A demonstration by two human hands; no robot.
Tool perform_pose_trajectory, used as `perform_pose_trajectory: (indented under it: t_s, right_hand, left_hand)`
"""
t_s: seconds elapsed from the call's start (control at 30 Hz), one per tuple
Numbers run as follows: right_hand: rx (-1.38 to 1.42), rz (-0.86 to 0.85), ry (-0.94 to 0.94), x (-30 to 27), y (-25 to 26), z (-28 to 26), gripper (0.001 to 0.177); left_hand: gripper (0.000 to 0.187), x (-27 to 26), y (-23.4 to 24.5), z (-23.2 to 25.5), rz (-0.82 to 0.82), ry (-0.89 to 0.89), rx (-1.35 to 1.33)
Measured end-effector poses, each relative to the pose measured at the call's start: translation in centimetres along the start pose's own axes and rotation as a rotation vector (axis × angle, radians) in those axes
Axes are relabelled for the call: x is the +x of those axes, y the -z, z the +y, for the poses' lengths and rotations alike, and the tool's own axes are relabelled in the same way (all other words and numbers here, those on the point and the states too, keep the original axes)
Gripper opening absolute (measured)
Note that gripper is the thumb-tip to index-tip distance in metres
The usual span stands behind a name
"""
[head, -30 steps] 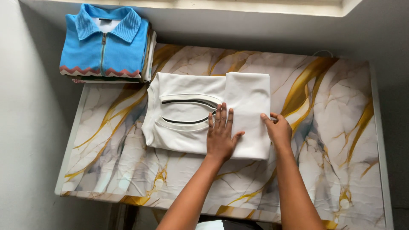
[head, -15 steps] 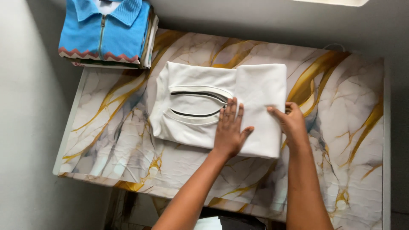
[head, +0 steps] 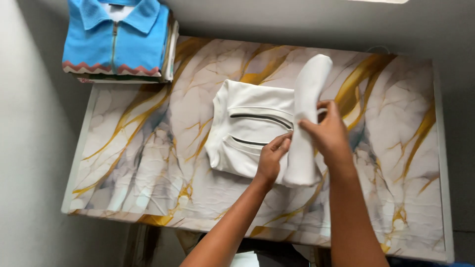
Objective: Folding a white t-shirt on a table next to a stack of laundry.
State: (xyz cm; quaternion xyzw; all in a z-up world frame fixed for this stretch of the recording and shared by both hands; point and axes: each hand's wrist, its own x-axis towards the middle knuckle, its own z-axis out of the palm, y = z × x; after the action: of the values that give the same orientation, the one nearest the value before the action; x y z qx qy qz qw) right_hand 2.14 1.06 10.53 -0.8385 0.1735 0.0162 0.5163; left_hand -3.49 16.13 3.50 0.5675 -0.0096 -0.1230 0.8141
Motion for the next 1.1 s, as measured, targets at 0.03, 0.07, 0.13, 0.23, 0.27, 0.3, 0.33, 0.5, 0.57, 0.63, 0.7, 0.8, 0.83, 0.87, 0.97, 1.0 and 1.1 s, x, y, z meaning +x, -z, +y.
perform_pose_trajectory:
  t_s: [0.03,0.07,0.13,0.23,0.27,0.3,0.33,0.5,0.57,0.63,0.7,0.8,0.83,0.87,0.97,1.0,1.1]
  right_hand:
    - [-0.002,-0.004,0.002,-0.4,-1.5,-0.6,0.058]
    - [-0.053,-0.009,0.034,-0.6,-3.2,-1.3,0.057]
    - [-0.105,-0.025,0.075,-0.8,-6.6,-2.5,0.056]
    - [-0.178,-0.049,0.062,-0.8,-10.9,-3.2,0.053]
    - [-0.221,-0.059,0.043,-0.9,-12.1,-3.3,0.052]
    - [-0.264,-0.068,0.024,-0.9,-13.3,-3.4,0.051]
    - [-0.265,-0.070,0.027,-0.8,-14.2,-3.3,0.051]
    - [-0.428,-0.014,0.085,-1.0,-17.2,-2.3,0.051]
    - [-0.451,0.006,0.121,-1.5,-17.9,-3.5,0.051]
    - [-0.473,0.031,0.154,-1.7,-18.9,-4.2,0.051]
    - [-0.463,0.049,0.214,-1.6,-20.4,-4.6,0.051]
    - [-0.446,0.028,0.225,-1.6,-22.4,-4.0,0.051]
    - [-0.444,0.029,0.228,-1.7,-22.6,-4.4,0.051]
    - [-0.448,0.018,0.217,-1.8,-22.8,-4.7,0.051]
    - [-0.455,0.009,0.231,-2.0,-23.4,-5.2,0.051]
    - [-0.456,0.010,0.256,-2.1,-23.6,-5.2,0.052]
    - [-0.451,-0.042,0.300,-1.6,-24.7,-3.6,0.051]
  left_hand:
    - [0.051,-0.5,0.6,0.5,0.004,-0.001,-0.002]
    - [0.055,-0.8,1.3,1.0,-0.004,0.140,-0.252]
    - [0.059,-1.4,3.6,0.1,-0.004,0.270,-0.505]
    - [0.070,-2.4,7.4,-2.5,-0.057,0.251,-0.773]
    - [0.075,-2.7,8.5,-1.8,-0.019,0.254,-0.775]
    - [0.080,-3.0,9.5,-1.2,0.020,0.257,-0.777]
    - [0.080,-3.1,10.6,-1.2,0.021,0.253,-0.778]
    - [0.091,-4.1,13.2,-1.0,0.198,0.299,-0.723]
    - [0.091,-4.6,13.2,0.2,0.165,0.309,-0.773]
    - [0.091,-4.9,12.9,1.5,0.127,0.322,-0.823]
    - [0.086,-5.1,12.5,3.1,0.126,0.321,-0.907]
    - [0.083,-5.2,12.7,3.2,0.275,0.348,-0.942]
    - [0.083,-5.3,12.6,3.2,0.274,0.344,-0.940]
    - [0.083,-5.5,12.5,3.2,0.340,0.345,-0.953]
    - [0.082,-5.7,12.3,2.7,0.441,0.343,-0.968]
    - [0.081,-5.8,12.3,2.5,0.475,0.340,-0.969]
    - [0.078,-5.8,13.2,0.2,0.486,0.323,-1.004]
